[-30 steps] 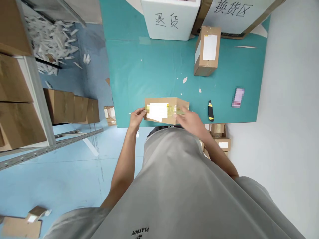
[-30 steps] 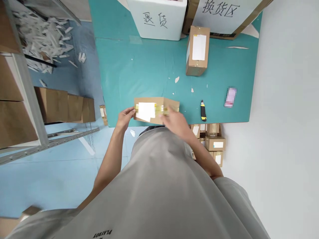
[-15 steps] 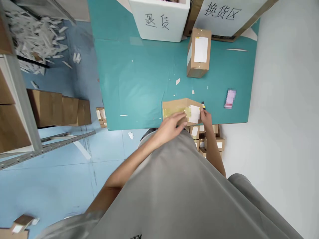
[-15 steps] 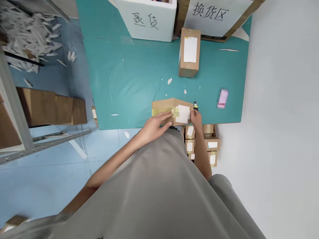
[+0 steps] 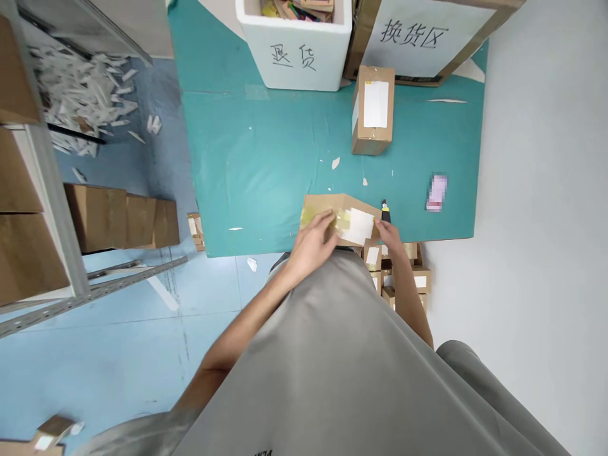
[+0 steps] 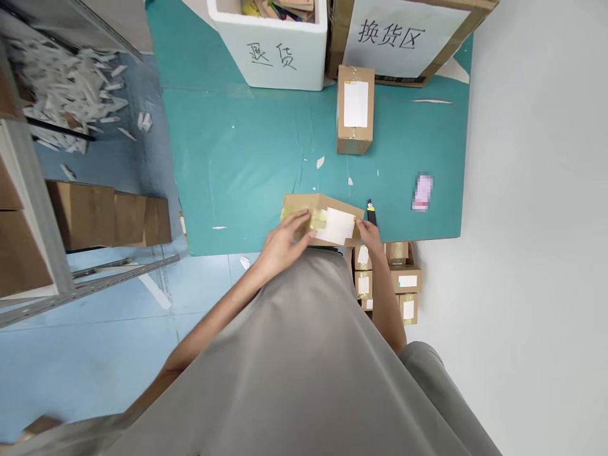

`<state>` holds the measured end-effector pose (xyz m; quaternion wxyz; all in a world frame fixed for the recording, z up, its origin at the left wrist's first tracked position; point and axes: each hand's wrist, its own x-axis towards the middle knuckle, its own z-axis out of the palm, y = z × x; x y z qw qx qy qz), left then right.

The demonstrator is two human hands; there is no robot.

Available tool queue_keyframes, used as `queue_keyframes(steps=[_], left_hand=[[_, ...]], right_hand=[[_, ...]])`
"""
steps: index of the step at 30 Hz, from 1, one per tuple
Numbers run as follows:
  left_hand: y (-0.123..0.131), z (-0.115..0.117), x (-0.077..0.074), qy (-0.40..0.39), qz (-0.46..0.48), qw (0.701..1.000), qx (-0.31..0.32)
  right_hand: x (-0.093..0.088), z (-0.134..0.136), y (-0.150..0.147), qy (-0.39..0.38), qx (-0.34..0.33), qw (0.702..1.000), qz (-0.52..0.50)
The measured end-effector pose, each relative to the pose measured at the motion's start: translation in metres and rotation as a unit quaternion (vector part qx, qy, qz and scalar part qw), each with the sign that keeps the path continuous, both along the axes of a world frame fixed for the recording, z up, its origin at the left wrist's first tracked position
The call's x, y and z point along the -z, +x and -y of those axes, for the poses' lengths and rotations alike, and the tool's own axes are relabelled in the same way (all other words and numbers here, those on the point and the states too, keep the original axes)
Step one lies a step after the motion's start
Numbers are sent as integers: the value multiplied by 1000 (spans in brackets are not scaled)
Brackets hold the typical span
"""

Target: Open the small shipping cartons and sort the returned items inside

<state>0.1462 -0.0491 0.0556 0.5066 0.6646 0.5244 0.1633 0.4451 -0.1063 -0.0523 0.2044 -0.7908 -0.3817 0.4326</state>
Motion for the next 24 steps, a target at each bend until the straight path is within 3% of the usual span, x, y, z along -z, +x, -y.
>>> queue_keyframes(steps=[3, 6, 11, 18, 21, 24], left_hand=[[-29, -22, 32, -30, -7, 988, -155], [-60, -47, 55, -41, 5, 969, -244], [-98, -63, 77, -2, 34, 958, -284], [-89, -37, 125, -152, 35, 924, -349], [-84, -22, 132, -174, 32, 920, -351], [-82, -15, 129, -194, 43, 915, -352]], right_hand=[[-10, -21, -27, -7, -39, 999, 25], [-22, -44, -56, -2, -73, 993, 91], [-25, -56, -89, 70, -78, 991, 80], [7, -27, -92, 37, -100, 992, 64], [15, -17, -88, 36, -103, 993, 47], [16, -17, -85, 29, -88, 995, 40]])
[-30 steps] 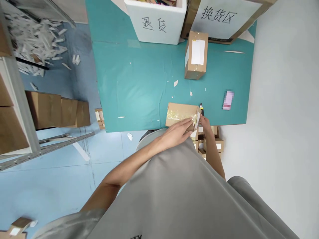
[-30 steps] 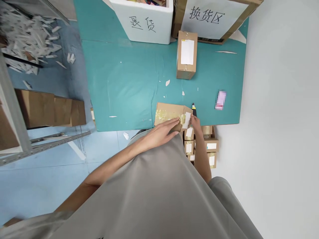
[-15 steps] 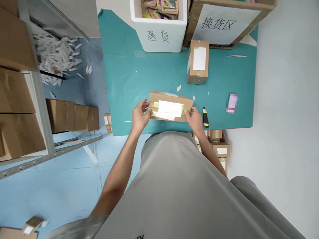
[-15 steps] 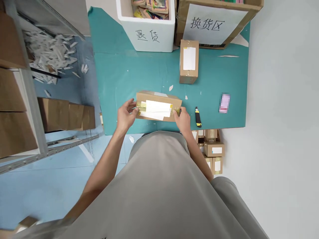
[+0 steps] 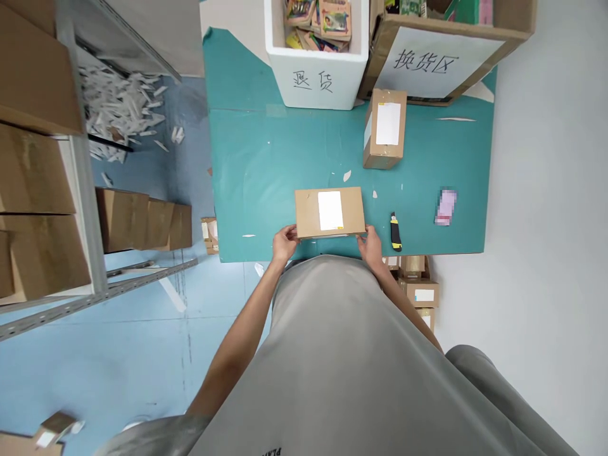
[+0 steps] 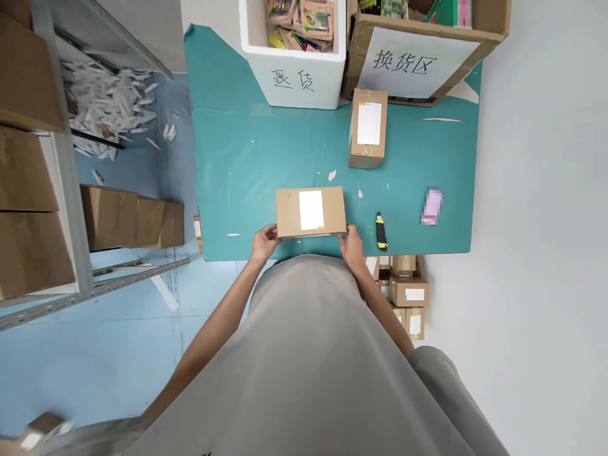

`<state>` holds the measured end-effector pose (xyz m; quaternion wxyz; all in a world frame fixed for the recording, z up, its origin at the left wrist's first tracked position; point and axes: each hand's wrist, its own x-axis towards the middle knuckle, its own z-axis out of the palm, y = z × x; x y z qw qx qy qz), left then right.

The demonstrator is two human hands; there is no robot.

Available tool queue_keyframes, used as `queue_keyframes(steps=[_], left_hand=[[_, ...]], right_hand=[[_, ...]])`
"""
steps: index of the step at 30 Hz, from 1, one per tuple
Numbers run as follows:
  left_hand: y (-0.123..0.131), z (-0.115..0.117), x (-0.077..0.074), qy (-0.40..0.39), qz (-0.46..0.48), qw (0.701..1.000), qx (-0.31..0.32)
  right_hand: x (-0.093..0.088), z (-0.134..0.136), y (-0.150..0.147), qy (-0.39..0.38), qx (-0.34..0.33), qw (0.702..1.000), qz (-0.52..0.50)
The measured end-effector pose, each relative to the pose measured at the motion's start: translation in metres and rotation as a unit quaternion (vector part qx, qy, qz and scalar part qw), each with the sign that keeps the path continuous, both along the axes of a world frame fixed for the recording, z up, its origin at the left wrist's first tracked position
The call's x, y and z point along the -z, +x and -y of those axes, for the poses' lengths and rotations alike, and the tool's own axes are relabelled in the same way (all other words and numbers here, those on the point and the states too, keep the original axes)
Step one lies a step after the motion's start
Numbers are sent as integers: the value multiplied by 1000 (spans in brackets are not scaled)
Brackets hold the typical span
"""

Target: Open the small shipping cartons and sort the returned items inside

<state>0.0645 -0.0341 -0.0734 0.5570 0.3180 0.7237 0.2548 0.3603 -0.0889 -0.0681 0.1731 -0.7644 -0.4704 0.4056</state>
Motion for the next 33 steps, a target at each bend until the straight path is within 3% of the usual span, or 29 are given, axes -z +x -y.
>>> queue_keyframes(steps=[5, 11, 14, 19, 22, 25, 28, 33], left_hand=[[-1, -13, -18, 41, 15, 999, -26], [-6, -49, -41, 117, -34, 993, 4], [-10, -57, -38, 99, -69, 992, 27], [-16, -45, -24, 44, -87, 993, 69], [-11, -45, -25, 93, -149, 980, 92], [13, -67, -33, 191, -197, 952, 136], [61, -109, -40, 245, -164, 935, 198], [156, -180, -38, 253, -132, 913, 291]], right_hand=[[-21, -30, 8, 31, 16, 999, -1], [-51, -79, 19, 104, 15, 994, 9], [-53, -83, 16, 76, 8, 997, 11], [-43, -70, 13, -14, -27, 999, 20], [-34, -84, 28, -1, -27, 999, 28], [-24, -129, 52, 63, 36, 994, 82], [-14, -189, 66, 88, 107, 984, 111], [-3, -260, 41, 55, 107, 980, 157]])
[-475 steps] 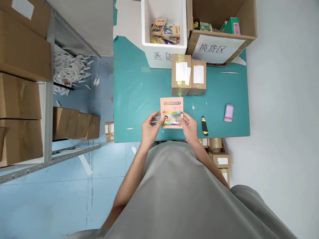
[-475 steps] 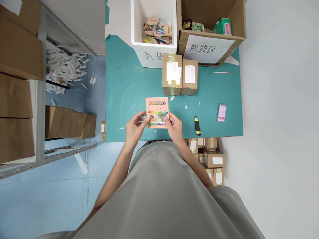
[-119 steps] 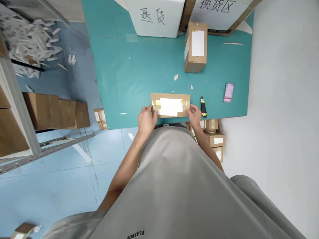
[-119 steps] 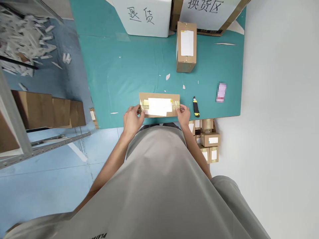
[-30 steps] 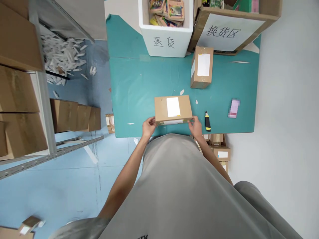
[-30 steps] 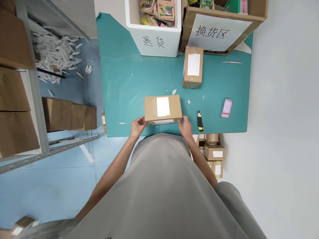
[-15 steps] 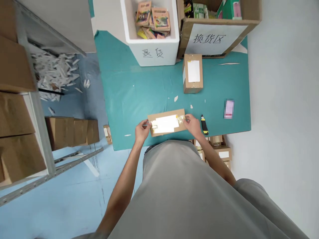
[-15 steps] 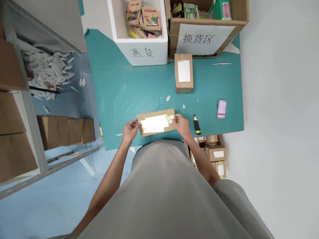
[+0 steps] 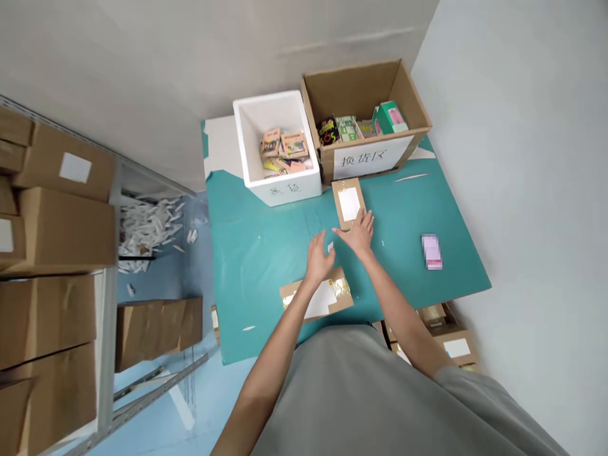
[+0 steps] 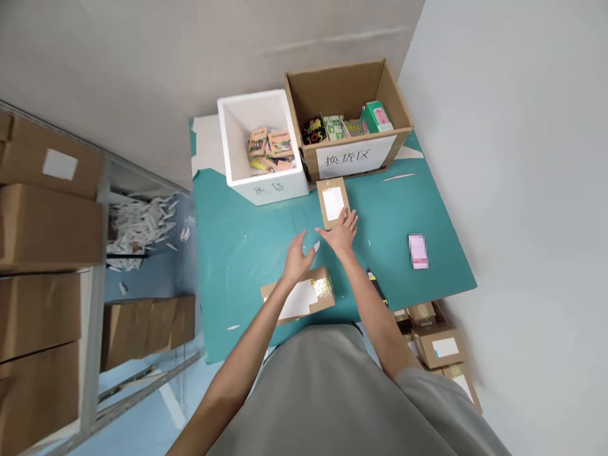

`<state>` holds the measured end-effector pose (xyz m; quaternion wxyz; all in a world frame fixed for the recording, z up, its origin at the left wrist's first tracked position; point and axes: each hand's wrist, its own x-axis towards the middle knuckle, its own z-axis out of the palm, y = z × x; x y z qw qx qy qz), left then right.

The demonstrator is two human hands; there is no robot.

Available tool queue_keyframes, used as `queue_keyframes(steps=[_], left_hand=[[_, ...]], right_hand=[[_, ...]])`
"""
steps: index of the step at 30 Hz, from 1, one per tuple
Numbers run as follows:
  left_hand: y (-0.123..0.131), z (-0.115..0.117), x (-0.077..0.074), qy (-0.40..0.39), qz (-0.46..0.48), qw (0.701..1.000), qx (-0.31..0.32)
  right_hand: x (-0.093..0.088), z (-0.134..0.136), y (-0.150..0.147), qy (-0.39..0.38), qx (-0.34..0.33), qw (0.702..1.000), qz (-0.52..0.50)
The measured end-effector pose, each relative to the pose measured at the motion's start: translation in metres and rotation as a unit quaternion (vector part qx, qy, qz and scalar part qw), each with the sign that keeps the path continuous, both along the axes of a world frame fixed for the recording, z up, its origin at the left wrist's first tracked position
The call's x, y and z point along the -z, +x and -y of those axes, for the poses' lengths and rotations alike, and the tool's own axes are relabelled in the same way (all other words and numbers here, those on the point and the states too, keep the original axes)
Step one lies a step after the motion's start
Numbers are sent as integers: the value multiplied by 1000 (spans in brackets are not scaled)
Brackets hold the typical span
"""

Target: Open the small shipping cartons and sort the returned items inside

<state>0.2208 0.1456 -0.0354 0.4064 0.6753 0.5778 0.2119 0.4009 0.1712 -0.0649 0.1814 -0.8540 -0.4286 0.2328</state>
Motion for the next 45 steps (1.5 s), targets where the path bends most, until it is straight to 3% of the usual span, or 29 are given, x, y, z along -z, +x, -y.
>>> queue_keyframes(steps=[4, 9, 14, 19, 22, 25, 29, 32, 35, 39, 42, 45], left_hand=[[42, -21, 9, -3, 0, 999, 47], [43, -15, 16, -8, -11, 998, 56], [-8, 0, 21, 27, -7, 1000, 0], [-94, 31, 28, 61, -28, 992, -111], [-136, 60, 31, 52, -58, 983, -167], [-161, 91, 34, 20, -61, 974, -218], [-172, 127, 41, -12, -35, 973, -227], [-170, 144, 45, -15, -2, 982, -187], [-167, 152, 46, 1, 25, 989, -145], [-172, 153, 49, 9, 54, 994, -94], [-180, 150, 55, -17, 84, 994, -70], [-184, 149, 62, -50, 123, 990, -55]], right_hand=[[6, -17, -16, -27, 10, 999, 34], [13, -29, 7, 6, -1, 999, 39], [18, -38, 61, -8, 37, 997, 73], [16, -22, 130, -41, -32, 996, 73], [24, 20, 149, -13, -45, 995, 89], [42, 93, 139, -42, -48, 995, 81], [63, 194, 106, -140, -34, 989, 47], [65, 233, 89, -116, -25, 993, 9], [58, 233, 81, -89, -32, 995, -21], [34, 205, 71, -6, -30, 998, -63], [4, 184, 56, 80, -61, 983, -153], [-35, 168, 31, 87, -134, 966, -203]])
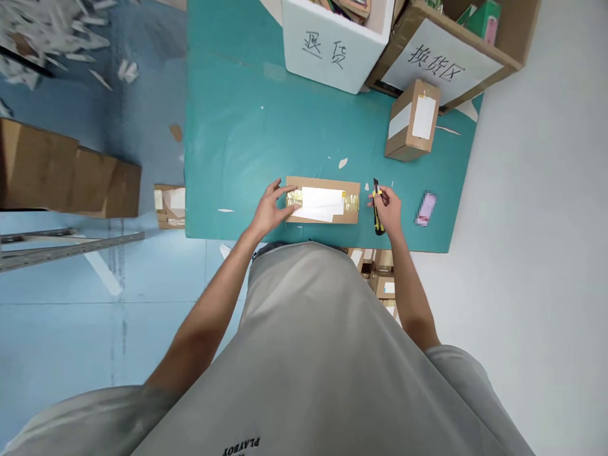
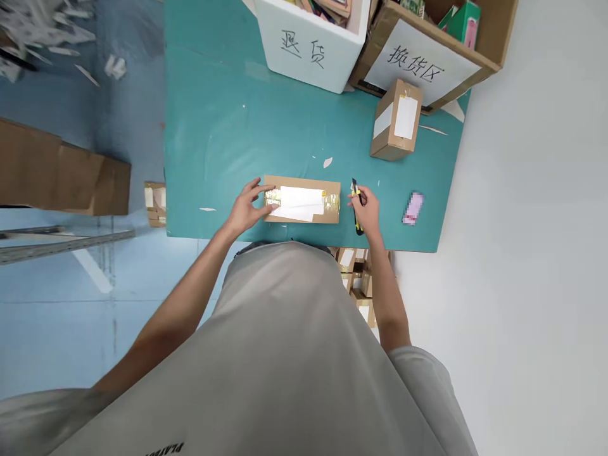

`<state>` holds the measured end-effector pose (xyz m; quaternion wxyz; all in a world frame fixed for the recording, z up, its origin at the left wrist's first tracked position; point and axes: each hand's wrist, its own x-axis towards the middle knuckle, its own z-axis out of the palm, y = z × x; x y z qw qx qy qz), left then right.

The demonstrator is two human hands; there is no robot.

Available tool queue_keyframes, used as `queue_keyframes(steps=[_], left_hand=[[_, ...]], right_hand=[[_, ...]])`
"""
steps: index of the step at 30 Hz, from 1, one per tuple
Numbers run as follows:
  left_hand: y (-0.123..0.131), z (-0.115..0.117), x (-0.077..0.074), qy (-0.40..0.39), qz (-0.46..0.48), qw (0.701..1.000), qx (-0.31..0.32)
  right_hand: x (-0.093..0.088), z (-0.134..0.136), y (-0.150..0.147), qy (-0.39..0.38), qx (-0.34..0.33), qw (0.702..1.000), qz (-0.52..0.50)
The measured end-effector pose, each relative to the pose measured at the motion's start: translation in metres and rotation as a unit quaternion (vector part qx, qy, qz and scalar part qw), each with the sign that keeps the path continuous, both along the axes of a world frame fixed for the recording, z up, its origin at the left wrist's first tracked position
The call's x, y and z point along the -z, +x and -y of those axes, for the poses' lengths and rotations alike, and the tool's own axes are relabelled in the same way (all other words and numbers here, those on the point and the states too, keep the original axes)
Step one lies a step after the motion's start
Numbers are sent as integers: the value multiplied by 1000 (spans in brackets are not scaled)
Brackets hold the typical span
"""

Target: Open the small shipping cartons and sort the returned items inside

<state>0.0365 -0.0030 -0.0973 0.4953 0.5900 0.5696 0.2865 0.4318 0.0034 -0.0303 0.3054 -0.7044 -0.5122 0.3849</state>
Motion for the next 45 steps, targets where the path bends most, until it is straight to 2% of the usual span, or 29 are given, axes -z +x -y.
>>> queue_keyframes(steps=[4, 6, 10, 15, 19, 23, 31, 38, 45], left_hand=[[-1, 0, 8, -22, 64, 997, 23], [0, 1, 13, -29, 97, 994, 30], [3, 2, 21, -39, 138, 989, 29], [6, 1, 25, -36, 154, 987, 29], [9, 0, 28, -36, 178, 983, 25], [10, 1, 31, -37, 193, 980, 20], [11, 2, 27, -41, 197, 979, 10], [9, 1, 26, -50, 196, 979, 13], [8, 1, 33, -51, 179, 982, 12]], right_hand=[[-43, -15, -53, -28, -147, 989, 21], [-56, -20, -85, -58, -240, 965, 85], [-66, -26, -143, -87, -392, 874, 274], [-75, -31, -182, -100, -479, 783, 384], [-82, -38, -194, -111, -513, 741, 420], [-87, -42, -201, -129, -522, 716, 445], [-95, -44, -209, -141, -536, 698, 454], [-87, -44, -205, -119, -551, 687, 457], [-85, -39, -234, -106, -567, 677, 457]])
